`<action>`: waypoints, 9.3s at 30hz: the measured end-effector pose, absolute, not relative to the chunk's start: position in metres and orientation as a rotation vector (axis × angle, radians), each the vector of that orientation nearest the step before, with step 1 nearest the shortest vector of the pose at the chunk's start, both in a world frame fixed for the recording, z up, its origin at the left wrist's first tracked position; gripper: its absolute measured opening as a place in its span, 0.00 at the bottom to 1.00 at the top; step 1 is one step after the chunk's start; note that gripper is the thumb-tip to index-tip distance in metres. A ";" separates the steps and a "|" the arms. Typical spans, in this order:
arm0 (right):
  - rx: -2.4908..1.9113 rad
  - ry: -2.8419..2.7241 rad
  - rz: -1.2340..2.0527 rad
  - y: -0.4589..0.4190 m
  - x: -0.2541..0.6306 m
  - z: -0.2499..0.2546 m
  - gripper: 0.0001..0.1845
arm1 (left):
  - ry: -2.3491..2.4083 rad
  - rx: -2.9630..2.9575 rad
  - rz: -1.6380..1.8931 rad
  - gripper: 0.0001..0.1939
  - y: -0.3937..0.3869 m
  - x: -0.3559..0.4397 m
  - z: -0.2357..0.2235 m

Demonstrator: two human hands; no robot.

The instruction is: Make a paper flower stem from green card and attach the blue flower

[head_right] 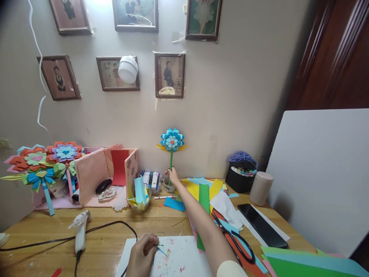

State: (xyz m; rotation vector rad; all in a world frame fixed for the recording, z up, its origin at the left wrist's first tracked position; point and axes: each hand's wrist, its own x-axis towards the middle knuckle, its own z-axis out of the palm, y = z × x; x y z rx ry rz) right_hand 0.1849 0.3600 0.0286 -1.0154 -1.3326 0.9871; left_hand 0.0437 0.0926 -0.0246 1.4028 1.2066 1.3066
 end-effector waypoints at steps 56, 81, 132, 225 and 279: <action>-0.637 -1.383 1.849 0.048 0.148 0.074 0.15 | 0.553 1.287 1.927 0.25 0.121 -0.026 0.125; -0.594 -1.327 1.919 0.051 0.142 0.067 0.13 | 0.080 1.017 1.300 0.46 0.120 0.007 0.110; -1.196 -1.626 0.922 0.363 0.215 0.016 0.05 | 0.419 0.727 1.242 0.31 0.142 -0.001 0.111; -0.640 -2.019 0.489 0.160 0.181 0.104 0.09 | 0.362 0.841 1.295 0.30 0.120 0.015 0.125; -0.930 -1.783 1.123 0.262 0.093 0.050 0.13 | 1.426 1.291 1.640 0.10 0.140 -0.040 0.110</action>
